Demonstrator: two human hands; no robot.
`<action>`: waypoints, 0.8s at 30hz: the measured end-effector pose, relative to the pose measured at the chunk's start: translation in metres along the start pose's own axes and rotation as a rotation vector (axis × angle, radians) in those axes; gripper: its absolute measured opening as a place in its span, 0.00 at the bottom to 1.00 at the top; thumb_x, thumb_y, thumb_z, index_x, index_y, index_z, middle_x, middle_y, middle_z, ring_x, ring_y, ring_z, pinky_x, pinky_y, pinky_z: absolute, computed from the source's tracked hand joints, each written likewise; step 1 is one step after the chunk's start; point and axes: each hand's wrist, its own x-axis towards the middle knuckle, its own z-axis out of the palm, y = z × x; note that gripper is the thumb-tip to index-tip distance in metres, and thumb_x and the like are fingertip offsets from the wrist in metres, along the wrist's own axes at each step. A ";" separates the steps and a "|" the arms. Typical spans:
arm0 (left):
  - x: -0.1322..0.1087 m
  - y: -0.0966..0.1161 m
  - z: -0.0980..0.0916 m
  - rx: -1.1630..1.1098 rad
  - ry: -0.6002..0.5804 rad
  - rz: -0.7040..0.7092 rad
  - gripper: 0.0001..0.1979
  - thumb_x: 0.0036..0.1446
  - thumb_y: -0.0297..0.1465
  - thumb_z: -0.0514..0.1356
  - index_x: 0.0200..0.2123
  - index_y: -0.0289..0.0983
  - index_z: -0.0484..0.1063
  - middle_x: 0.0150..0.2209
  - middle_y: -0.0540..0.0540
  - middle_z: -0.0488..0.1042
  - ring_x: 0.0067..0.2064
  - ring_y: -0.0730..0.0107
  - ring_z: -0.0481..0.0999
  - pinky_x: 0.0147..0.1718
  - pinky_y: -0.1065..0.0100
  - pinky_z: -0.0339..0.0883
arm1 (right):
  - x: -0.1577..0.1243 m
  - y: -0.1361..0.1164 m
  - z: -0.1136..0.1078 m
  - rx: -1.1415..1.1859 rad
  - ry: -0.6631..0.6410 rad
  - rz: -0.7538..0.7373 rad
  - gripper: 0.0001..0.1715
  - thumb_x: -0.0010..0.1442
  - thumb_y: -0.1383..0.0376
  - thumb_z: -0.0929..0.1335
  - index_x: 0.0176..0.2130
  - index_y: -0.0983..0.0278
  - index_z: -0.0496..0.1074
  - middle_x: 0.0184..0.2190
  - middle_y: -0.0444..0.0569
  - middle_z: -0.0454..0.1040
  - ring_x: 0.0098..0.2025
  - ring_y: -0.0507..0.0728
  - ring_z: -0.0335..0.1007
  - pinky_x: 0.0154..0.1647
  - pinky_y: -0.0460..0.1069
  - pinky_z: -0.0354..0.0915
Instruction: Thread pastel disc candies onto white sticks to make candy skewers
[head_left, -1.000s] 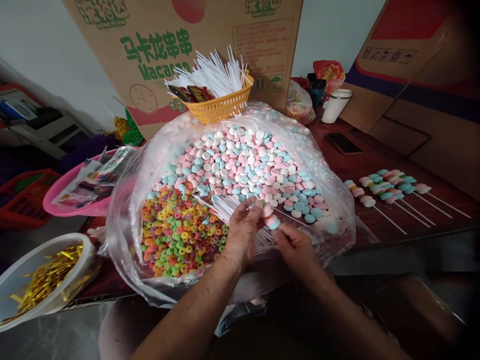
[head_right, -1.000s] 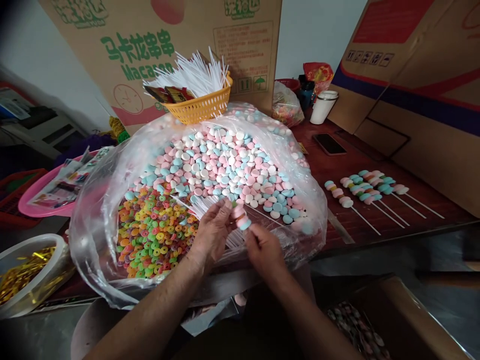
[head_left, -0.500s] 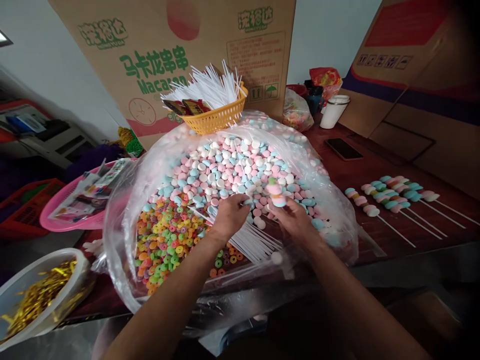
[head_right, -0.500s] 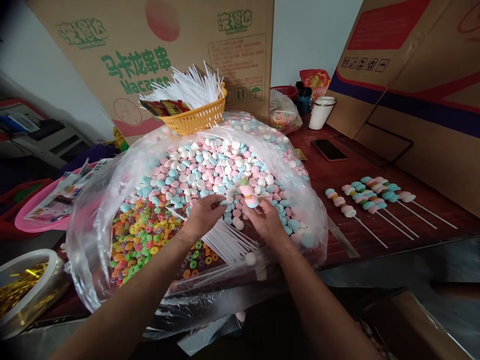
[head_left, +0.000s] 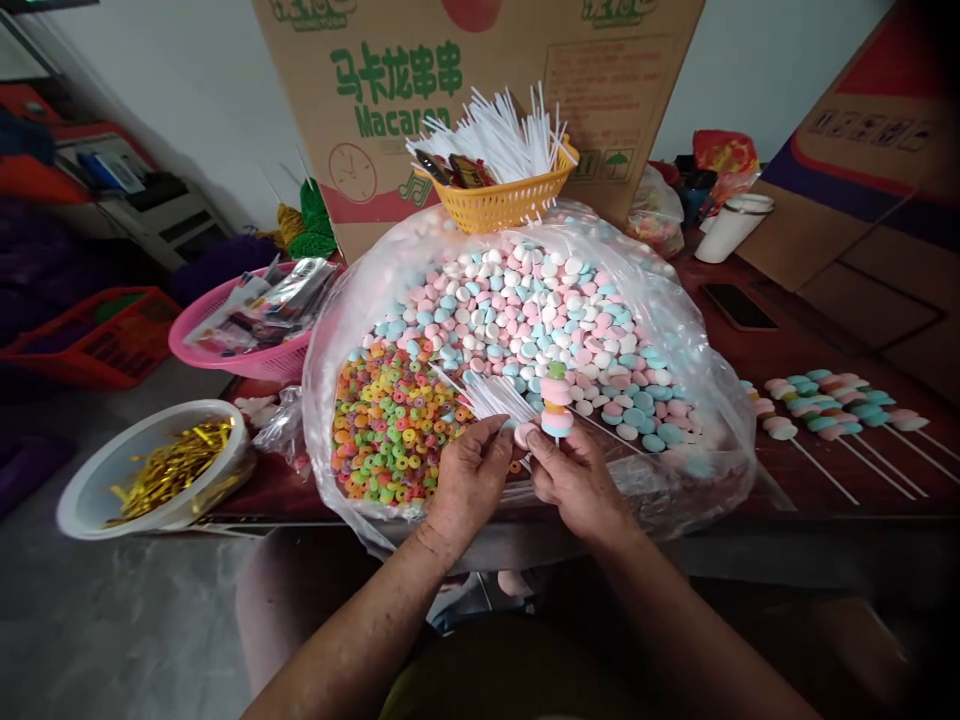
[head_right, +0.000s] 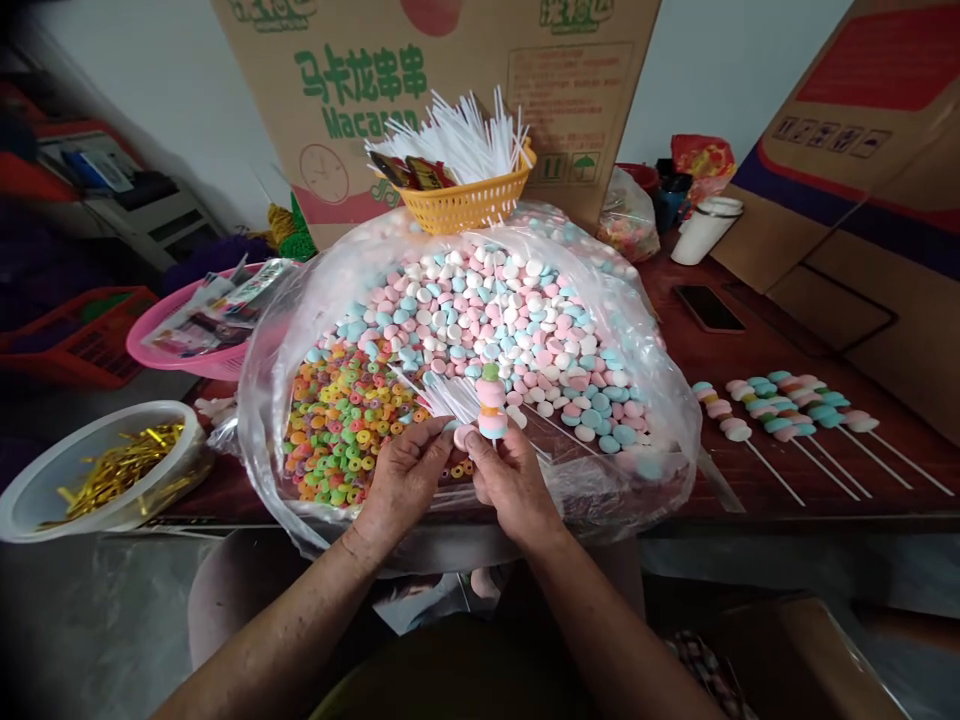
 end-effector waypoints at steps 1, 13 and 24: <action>-0.002 0.000 -0.003 0.057 0.040 0.012 0.13 0.53 0.36 0.58 0.39 0.35 0.75 0.30 0.47 0.76 0.32 0.69 0.74 0.34 0.70 0.68 | -0.002 0.000 0.004 0.009 0.010 -0.007 0.14 0.55 0.55 0.68 0.33 0.62 0.62 0.19 0.35 0.59 0.13 0.41 0.41 0.11 0.41 0.40; -0.016 -0.003 -0.012 -0.347 -0.169 -0.042 0.17 0.48 0.34 0.65 0.43 0.37 0.72 0.34 0.47 0.76 0.36 0.70 0.74 0.39 0.68 0.68 | -0.004 0.010 0.022 0.107 0.058 0.094 0.20 0.50 0.54 0.71 0.35 0.59 0.58 0.16 0.31 0.54 0.12 0.41 0.38 0.10 0.40 0.39; 0.007 -0.015 -0.024 -0.310 0.097 -0.017 0.17 0.43 0.32 0.67 0.38 0.33 0.73 0.32 0.47 0.77 0.31 0.75 0.74 0.32 0.74 0.68 | -0.052 -0.018 -0.021 -0.941 -0.100 -0.047 0.18 0.59 0.57 0.60 0.23 0.64 0.64 0.19 0.43 0.66 0.23 0.50 0.60 0.24 0.46 0.55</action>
